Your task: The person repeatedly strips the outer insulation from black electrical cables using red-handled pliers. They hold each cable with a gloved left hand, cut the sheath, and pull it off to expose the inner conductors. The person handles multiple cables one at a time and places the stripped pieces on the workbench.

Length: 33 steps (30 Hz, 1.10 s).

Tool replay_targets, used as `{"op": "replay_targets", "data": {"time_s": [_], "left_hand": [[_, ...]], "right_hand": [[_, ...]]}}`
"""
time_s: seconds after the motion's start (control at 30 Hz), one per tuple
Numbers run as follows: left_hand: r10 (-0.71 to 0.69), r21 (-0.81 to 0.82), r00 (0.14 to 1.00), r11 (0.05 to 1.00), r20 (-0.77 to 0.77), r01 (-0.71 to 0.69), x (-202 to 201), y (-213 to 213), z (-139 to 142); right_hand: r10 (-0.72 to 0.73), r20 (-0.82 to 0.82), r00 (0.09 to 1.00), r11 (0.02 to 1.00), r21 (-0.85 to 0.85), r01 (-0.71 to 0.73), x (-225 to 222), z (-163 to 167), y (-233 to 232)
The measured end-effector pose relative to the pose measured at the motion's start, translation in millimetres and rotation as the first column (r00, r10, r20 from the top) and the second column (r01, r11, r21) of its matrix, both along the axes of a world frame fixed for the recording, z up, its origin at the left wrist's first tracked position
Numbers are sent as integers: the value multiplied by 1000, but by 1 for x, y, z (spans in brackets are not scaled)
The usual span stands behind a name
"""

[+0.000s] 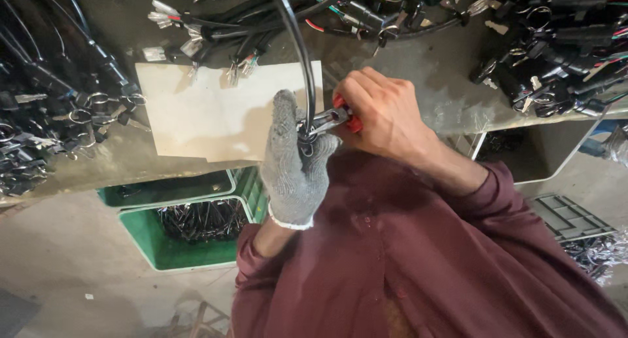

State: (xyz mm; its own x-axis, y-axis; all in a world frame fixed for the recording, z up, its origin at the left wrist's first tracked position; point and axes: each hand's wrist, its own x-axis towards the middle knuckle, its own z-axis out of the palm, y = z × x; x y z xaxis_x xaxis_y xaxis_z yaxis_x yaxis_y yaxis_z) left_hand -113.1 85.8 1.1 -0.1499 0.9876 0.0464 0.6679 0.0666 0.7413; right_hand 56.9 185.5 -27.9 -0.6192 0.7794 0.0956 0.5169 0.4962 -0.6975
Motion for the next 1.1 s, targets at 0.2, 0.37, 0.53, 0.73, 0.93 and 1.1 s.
{"op": "replay_targets", "data": {"time_s": [0.2,0.37,0.53,0.73,0.93,1.1], "left_hand": [[-13,-7,968,1000,-251,12,5,-4,0],[-29,62,835,995,-549,75,4,-5,-7],[11,125,806,989,-592,78,5,6,-11],[-132,-116,975,987,-177,112,-9,15,13],[-162,-183,676,894,719,409,-25,17,32],[-49,-236,693,921,720,311,-19,16,34]], "right_hand": [[-54,84,995,998,36,51,8,3,-10],[-120,119,986,992,-31,125,11,2,-22],[-167,31,985,983,-75,169,4,-3,-27],[-182,39,983,970,-158,185,0,-11,-23],[79,-314,946,997,-1,-83,1,-50,-4],[91,-305,948,986,-109,-130,-3,-50,1]]}}
